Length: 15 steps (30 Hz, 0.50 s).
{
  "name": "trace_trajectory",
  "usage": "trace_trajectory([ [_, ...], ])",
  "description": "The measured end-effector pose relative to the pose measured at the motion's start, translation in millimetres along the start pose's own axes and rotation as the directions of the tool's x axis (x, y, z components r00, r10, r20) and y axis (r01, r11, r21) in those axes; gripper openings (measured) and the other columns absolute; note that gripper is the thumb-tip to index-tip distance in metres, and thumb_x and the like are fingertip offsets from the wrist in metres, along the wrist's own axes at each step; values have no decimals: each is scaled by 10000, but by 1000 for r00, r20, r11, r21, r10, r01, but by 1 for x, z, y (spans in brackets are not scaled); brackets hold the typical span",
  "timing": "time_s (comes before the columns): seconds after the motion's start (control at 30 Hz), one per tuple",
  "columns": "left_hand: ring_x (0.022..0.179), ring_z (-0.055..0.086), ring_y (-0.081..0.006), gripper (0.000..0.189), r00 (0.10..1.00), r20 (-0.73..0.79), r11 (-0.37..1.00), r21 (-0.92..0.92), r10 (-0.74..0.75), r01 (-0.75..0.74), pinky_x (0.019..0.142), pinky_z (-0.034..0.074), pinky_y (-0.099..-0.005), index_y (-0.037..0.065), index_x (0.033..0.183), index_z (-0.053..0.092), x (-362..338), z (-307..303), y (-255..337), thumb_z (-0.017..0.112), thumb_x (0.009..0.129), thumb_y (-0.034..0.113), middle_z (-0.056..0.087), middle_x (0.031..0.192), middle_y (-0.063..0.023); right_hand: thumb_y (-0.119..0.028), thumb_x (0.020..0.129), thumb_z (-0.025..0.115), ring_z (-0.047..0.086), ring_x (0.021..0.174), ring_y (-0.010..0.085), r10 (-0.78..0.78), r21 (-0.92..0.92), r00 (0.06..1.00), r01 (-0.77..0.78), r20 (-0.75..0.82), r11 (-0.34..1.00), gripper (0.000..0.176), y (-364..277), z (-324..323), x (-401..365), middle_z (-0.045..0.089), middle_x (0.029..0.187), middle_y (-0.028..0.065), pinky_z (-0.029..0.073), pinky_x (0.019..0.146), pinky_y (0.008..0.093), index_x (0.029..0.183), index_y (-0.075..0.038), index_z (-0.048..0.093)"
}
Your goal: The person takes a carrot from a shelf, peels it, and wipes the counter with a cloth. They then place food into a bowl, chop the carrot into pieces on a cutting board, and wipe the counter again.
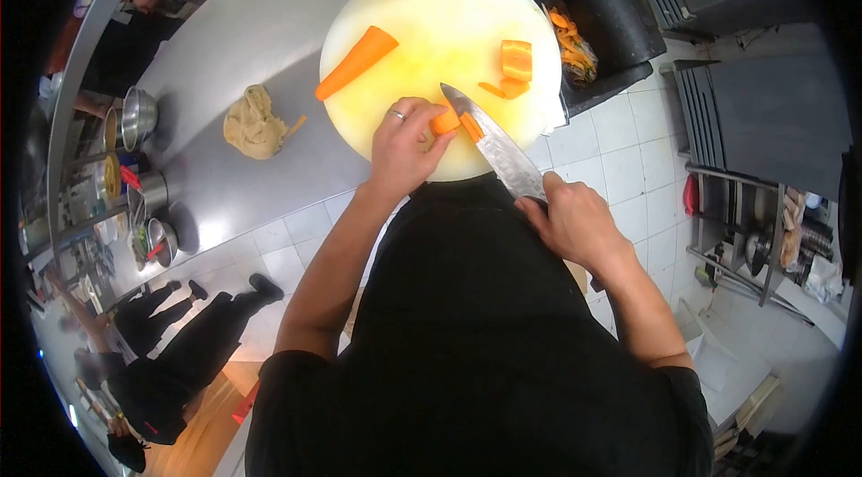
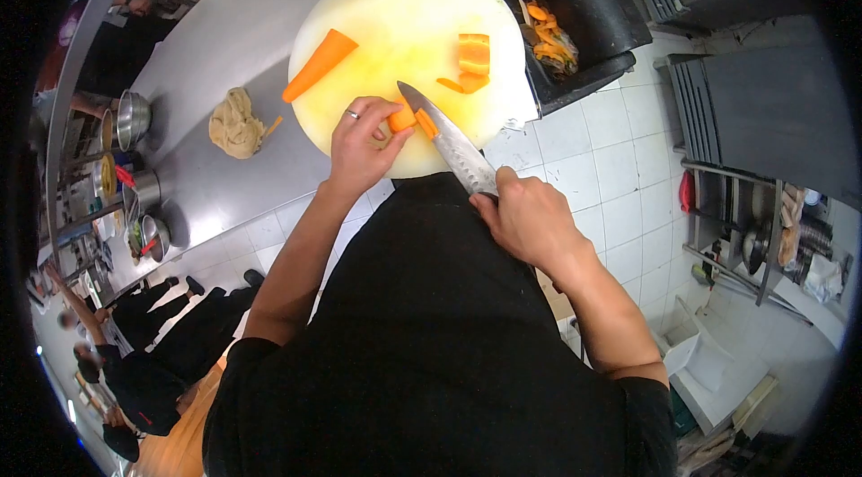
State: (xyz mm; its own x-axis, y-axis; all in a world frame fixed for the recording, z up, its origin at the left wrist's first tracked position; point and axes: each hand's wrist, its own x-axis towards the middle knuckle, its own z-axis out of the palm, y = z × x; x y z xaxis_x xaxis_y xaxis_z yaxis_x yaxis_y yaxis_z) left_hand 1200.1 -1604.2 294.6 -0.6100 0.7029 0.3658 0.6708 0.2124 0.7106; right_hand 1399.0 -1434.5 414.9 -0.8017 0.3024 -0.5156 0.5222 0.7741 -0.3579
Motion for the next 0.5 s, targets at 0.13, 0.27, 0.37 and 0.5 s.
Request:
trace_trajectory([
  [0.13, 815, 669, -172, 320, 999, 21, 999, -28, -34, 34, 647, 564, -259, 66, 1090, 744, -1, -1, -1, 863, 793, 75, 680, 1071, -88, -360, 991, 655, 701, 766, 479, 35, 17, 999, -35, 14, 999, 415, -5, 7, 2, 687, 774, 305, 568, 720, 530, 958, 52, 621],
  [0.27, 810, 668, -169, 322, 998, 33, 998, -32, -53, 54, 653, 565, -261, 67, 1094, 746, -2, -1, -2, 863, 794, 78, 681, 1074, -88, -370, 992, 652, 699, 768, 478, 50, 47, 998, -52, 28, 998, 428, -8, 14, 4, 690, 789, 306, 566, 742, 537, 956, 56, 618],
  [0.37, 808, 666, -168, 322, 998, 35, 999, -15, -51, 51, 656, 566, -265, 68, 1095, 745, -1, 0, 0, 863, 796, 85, 680, 1072, -88, -369, 990, 658, 699, 755, 474, 23, 37, 1000, -24, 20, 999, 434, -3, -4, 0, 689, 777, 302, 563, 737, 537, 934, 59, 618],
  [0.5, 805, 664, -170, 325, 997, 31, 998, -11, -64, 65, 661, 566, -266, 69, 1099, 743, -1, -1, 1, 865, 798, 94, 678, 1073, -86, -375, 991, 661, 695, 755, 476, 72, 155, 997, -69, -15, 986, 446, 4, -9, -7, 681, 759, 302, 558, 732, 527, 909, 61, 621],
])
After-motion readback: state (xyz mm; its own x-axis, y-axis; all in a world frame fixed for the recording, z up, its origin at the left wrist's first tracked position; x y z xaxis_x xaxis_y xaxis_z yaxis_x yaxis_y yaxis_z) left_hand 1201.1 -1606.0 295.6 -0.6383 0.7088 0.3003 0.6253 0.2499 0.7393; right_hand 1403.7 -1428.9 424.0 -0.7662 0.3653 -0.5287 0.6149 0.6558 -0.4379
